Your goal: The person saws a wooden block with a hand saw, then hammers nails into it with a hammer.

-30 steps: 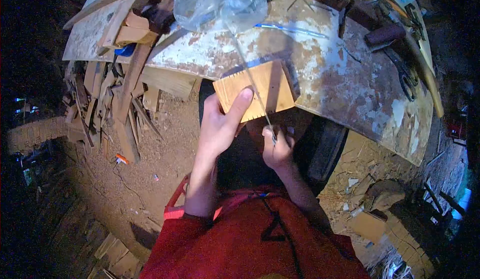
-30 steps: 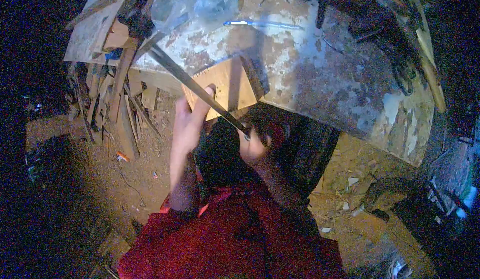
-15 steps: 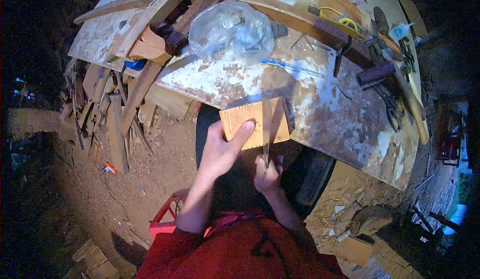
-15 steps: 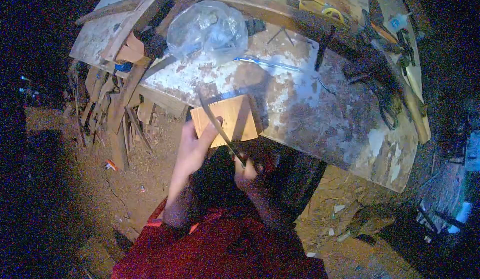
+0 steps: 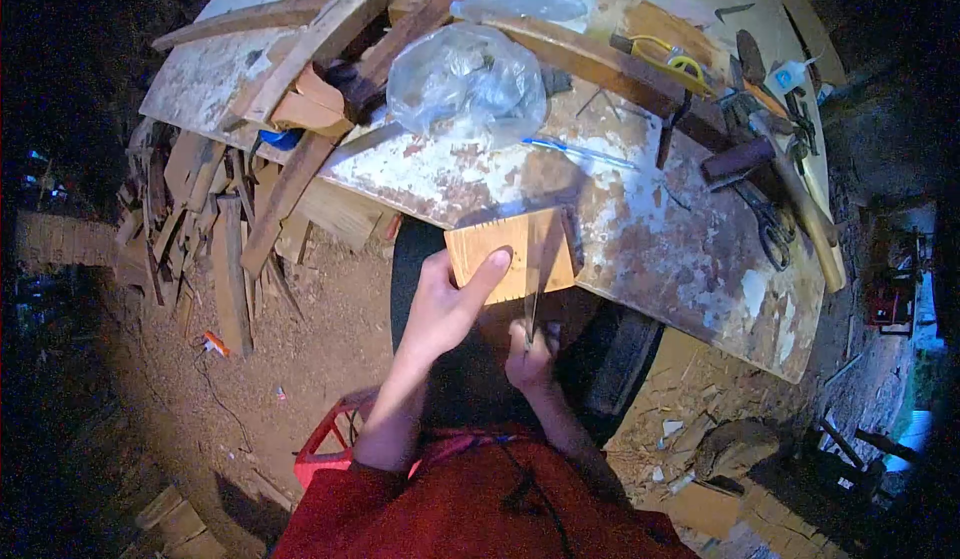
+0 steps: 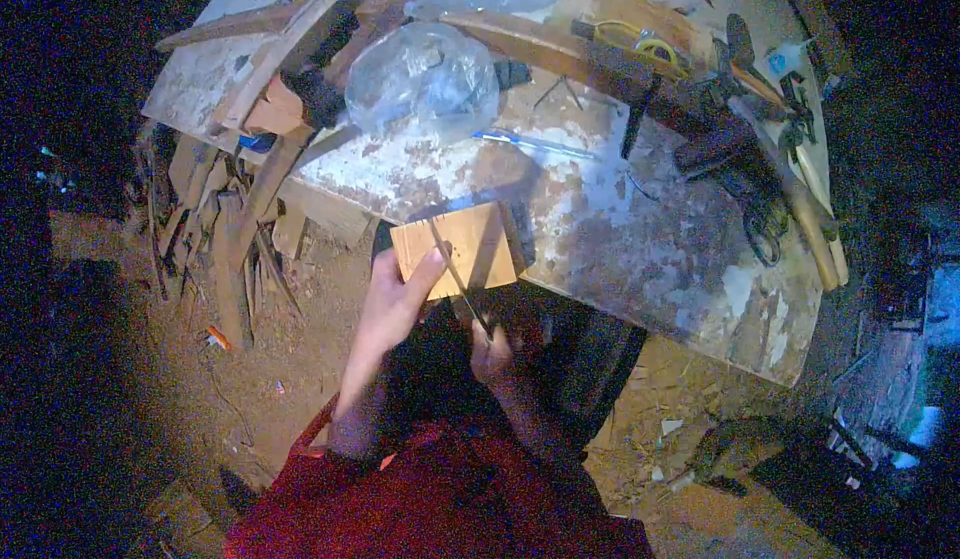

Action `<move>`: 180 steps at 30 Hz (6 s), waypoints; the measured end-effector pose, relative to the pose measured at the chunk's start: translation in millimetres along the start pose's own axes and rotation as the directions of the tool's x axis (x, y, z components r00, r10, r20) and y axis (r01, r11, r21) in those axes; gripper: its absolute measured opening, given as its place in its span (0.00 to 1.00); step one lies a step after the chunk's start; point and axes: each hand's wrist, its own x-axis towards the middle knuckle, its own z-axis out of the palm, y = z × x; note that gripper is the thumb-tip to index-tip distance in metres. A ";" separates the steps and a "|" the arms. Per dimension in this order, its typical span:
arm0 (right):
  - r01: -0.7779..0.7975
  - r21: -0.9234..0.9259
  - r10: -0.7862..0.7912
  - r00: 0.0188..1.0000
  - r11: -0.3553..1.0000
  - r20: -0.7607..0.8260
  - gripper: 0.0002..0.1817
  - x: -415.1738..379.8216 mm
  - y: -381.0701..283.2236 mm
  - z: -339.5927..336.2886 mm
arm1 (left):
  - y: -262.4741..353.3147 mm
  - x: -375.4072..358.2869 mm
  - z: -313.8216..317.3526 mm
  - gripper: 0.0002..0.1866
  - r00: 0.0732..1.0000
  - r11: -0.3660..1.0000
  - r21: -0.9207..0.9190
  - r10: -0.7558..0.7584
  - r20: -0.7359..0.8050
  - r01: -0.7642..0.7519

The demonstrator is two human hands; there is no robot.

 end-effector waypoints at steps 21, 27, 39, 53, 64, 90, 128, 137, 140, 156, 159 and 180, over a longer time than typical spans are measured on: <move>-0.223 -0.130 0.230 0.972 0.966 0.041 0.10 -10.8 16.5 9.1 | 3.3 -0.8 0.6 0.19 1.000 0.999 -0.041 0.024 -0.011 -0.024; -0.010 -0.024 0.010 0.999 1.000 0.032 0.12 27.9 -58.9 -26.0 | 23.3 -6.3 -1.6 0.19 0.997 0.997 -0.032 -0.073 0.024 0.074; 0.077 -0.179 -0.087 0.995 0.981 -0.047 0.13 -14.8 41.9 14.0 | 13.7 -3.0 -0.2 0.19 0.999 0.999 -0.012 -0.046 -0.003 0.046; -0.167 0.056 0.158 0.978 0.984 0.139 0.17 13.3 -23.3 -13.8 | 4.5 -0.2 -1.4 0.18 1.000 0.997 -0.077 0.007 0.015 -0.006; -0.018 -0.094 0.023 0.998 0.995 0.054 0.14 30.4 -45.5 -24.1 | 2.2 0.6 -2.2 0.20 0.998 0.988 -0.152 0.004 0.067 0.006; 0.060 0.202 -0.034 0.991 0.978 -0.128 0.18 10.8 -19.2 12.1 | -11.7 3.2 -3.7 0.18 0.994 0.978 -0.190 0.100 0.045 -0.089; -0.012 0.008 0.013 0.987 1.000 -0.158 0.17 7.8 -8.2 3.3 | -13.4 3.7 -8.5 0.18 0.984 0.979 -0.112 0.176 0.024 -0.172; 0.072 -0.189 -0.102 0.983 0.979 -0.154 0.10 -1.2 16.0 4.9 | -14.3 5.7 -4.9 0.16 0.989 0.988 -0.047 0.147 0.032 -0.145; -0.061 0.051 0.063 0.997 0.997 -0.041 0.09 26.2 -64.3 -23.8 | -18.2 -1.1 -4.3 0.15 0.995 0.994 -0.051 0.096 0.041 -0.094; 0.102 -0.193 -0.116 0.991 0.976 -0.064 0.07 -3.4 20.1 -2.9 | -16.2 2.6 1.6 0.16 0.991 0.992 0.023 0.126 -0.046 -0.125; 0.034 -0.168 -0.023 0.998 0.985 0.065 0.07 18.1 -25.3 -22.3 | -21.2 -1.9 1.3 0.17 0.996 0.997 0.028 0.075 -0.047 -0.074; 0.053 -0.245 -0.045 0.998 0.968 0.036 0.08 1.1 3.0 -6.2 | -23.9 -0.7 -3.2 0.14 0.990 0.989 0.065 0.139 -0.031 -0.136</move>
